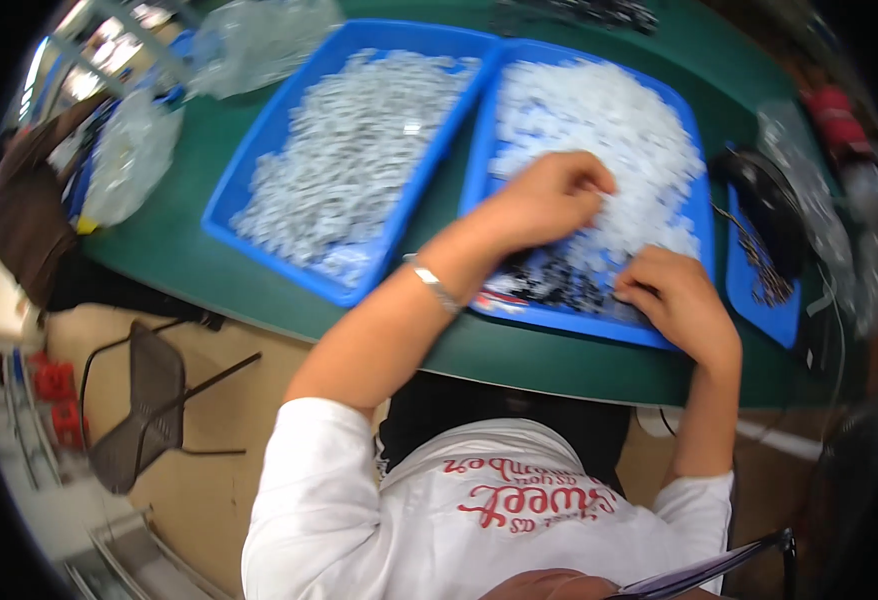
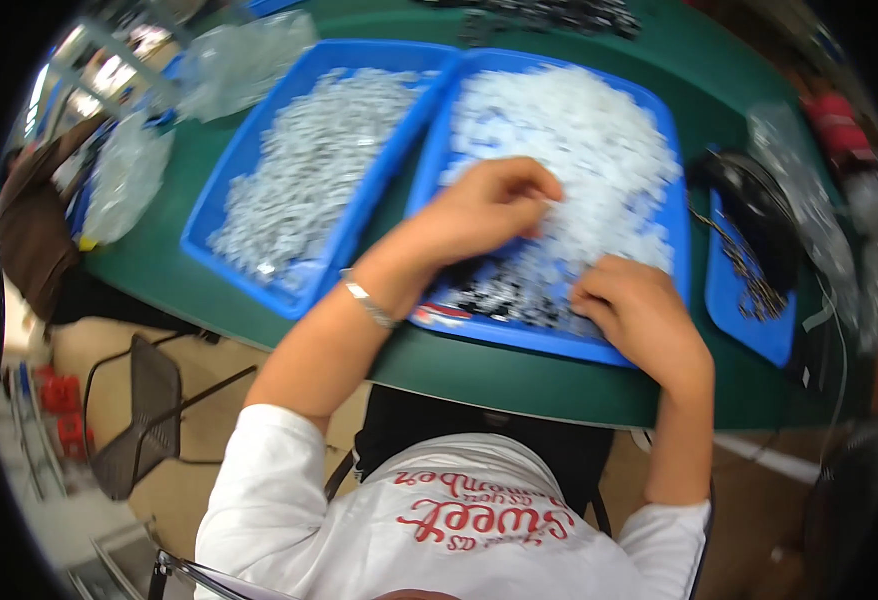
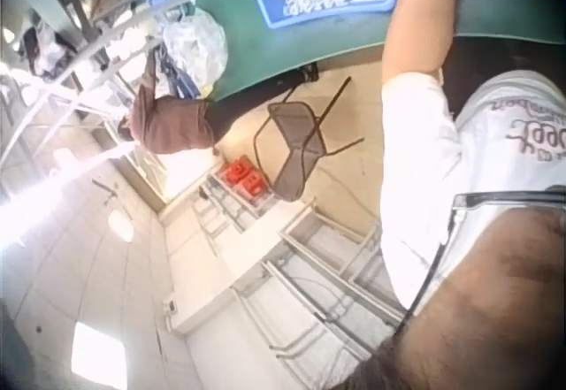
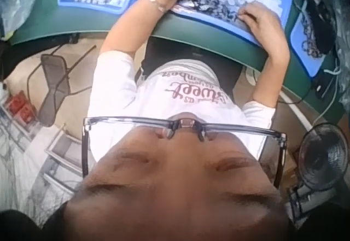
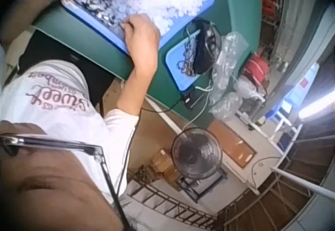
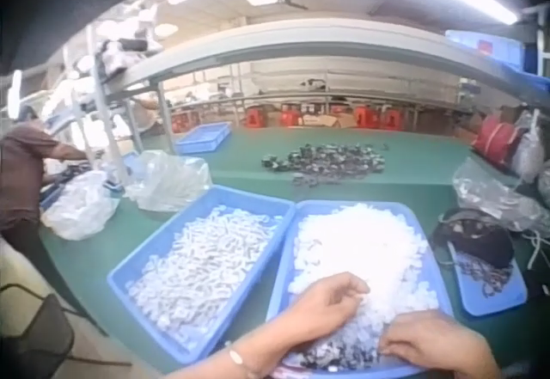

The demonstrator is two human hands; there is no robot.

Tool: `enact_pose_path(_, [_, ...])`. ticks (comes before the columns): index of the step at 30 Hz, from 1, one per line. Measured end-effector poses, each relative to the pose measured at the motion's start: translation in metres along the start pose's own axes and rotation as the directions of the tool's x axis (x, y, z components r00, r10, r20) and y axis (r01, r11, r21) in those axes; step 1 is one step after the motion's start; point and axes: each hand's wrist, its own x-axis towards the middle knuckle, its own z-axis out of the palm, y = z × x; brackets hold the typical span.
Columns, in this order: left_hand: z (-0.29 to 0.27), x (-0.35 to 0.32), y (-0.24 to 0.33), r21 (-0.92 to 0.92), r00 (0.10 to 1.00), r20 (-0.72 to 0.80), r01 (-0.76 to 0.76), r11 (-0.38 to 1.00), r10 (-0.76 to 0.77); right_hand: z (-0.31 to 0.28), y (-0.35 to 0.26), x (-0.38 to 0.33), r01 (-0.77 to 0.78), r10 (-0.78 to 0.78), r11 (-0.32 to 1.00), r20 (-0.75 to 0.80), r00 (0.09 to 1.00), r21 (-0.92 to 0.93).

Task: The person sorts and assembles small plastic clips and rubber rings into blue plastic trays by hand.

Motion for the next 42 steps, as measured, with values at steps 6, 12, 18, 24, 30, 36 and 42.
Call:
enact_pose_path(6, [0.009,0.003,-0.005,0.053,0.99,0.026,-0.14,0.989,0.139,0.004,-0.023,-0.011,-0.04,0.037,0.997,-0.049,0.998,-0.07])
enact_pose_path(12, [0.005,-0.001,0.001,-0.023,0.997,0.039,-0.071,0.997,0.072,0.008,-0.031,-0.013,-0.046,0.042,0.99,-0.04,0.998,-0.132])
enact_pose_path(18, [0.005,-0.002,0.003,-0.095,0.999,0.043,-0.015,0.995,0.019,0.009,-0.03,-0.013,-0.103,0.101,0.989,-0.026,0.995,-0.104])
enact_pose_path(24, [0.007,0.002,-0.001,-0.107,0.999,0.047,-0.021,0.994,0.027,-0.008,-0.038,-0.011,-0.058,0.056,0.998,-0.088,0.995,-0.019])
enact_pose_path(30, [0.005,0.004,0.0,-0.175,0.999,0.043,-0.016,0.984,0.024,-0.021,-0.034,0.013,0.109,-0.039,0.977,-0.347,0.937,0.184])
enact_pose_path(36, [0.0,0.0,0.008,-0.118,0.995,0.101,0.031,0.993,-0.019,-0.009,-0.018,0.035,0.022,0.267,0.685,-0.279,0.923,0.728])
enact_pose_path(42, [0.004,0.002,0.014,-0.241,0.989,0.066,0.144,0.96,-0.132,0.005,0.005,0.031,-0.018,0.296,0.614,-0.209,0.932,0.789])
